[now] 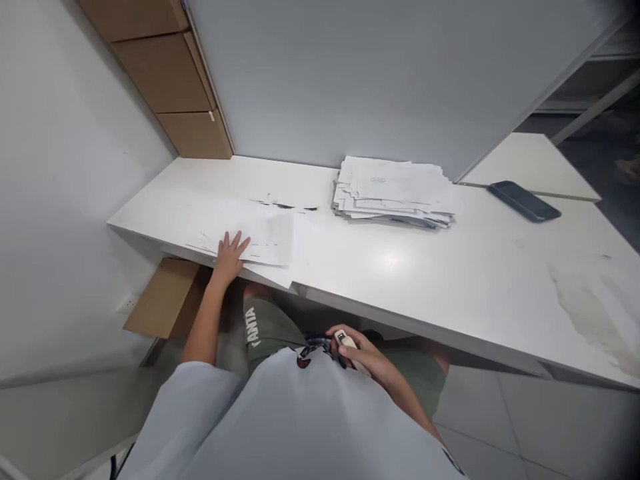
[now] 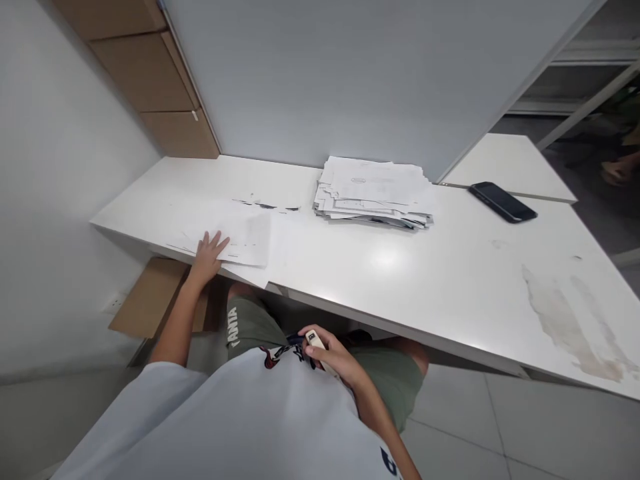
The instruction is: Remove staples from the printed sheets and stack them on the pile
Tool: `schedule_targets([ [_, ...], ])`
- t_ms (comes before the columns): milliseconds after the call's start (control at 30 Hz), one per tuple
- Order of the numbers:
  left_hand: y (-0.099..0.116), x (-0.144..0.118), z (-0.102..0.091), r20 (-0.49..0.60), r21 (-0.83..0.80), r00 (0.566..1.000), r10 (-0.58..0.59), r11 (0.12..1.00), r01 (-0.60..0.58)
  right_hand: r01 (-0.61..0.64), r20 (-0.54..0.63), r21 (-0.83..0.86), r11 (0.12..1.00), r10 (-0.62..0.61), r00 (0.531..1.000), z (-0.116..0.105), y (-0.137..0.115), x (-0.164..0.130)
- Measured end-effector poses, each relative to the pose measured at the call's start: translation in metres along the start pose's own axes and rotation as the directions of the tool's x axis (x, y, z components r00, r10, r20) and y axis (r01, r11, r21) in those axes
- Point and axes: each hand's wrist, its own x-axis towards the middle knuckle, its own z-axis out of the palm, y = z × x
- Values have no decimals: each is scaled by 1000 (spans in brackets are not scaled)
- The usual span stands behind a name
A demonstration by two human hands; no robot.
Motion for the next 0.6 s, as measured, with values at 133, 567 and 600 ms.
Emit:
schedule_targets([
  [133,-26,5,1,222,-14,975,10,1000,-7,-23,-1,-11,1000,23,1000,5,2,7],
  [567,13,22,-39,-86,-346,965,-246,916,203,33,-157,-2,999,-33,987,5,-8,20],
  [600,33,25,-38,-145,-498,942,-301,845,193,56,-181,23,998,-51,982,4,-11,19],
])
